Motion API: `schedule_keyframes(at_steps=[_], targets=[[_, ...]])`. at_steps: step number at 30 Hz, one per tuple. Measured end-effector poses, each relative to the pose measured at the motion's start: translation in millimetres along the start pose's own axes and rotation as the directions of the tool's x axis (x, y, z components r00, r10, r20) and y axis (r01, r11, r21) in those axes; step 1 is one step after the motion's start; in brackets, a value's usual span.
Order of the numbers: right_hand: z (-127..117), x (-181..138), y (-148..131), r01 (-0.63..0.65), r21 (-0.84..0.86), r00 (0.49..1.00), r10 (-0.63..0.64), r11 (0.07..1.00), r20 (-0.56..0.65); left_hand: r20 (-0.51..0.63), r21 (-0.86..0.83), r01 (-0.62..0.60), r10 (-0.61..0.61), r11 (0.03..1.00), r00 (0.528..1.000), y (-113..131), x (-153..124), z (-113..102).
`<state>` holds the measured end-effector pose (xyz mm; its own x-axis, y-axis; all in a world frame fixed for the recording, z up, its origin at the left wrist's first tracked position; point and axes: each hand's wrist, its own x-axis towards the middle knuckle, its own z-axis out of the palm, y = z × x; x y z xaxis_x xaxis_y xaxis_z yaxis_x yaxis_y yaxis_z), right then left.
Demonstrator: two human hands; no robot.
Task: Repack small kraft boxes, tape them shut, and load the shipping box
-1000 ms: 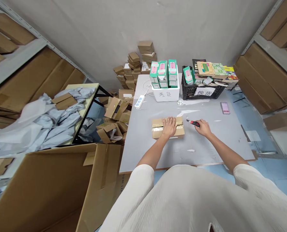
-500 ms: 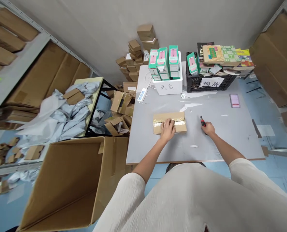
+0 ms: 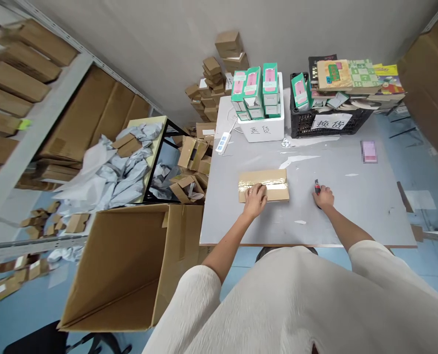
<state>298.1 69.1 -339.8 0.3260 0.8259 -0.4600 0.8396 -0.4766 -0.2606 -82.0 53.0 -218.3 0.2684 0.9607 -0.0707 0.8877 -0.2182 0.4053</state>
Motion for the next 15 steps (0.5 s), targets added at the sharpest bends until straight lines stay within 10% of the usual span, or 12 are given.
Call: schedule_keyframes(at_steps=[8, 15], targets=[[-38, -19, -101, 0.51, 0.333, 0.857, -0.504, 0.793, -0.11, -0.207, -0.094, 0.273, -0.287, 0.957, 0.935, -32, 4, -11], [-46, -35, -156, 0.638, 0.15, 0.769, -0.634, 0.755, -0.083, -0.146, -0.152, 0.254, -0.276, 0.955, 0.95, -52, 11, -9]])
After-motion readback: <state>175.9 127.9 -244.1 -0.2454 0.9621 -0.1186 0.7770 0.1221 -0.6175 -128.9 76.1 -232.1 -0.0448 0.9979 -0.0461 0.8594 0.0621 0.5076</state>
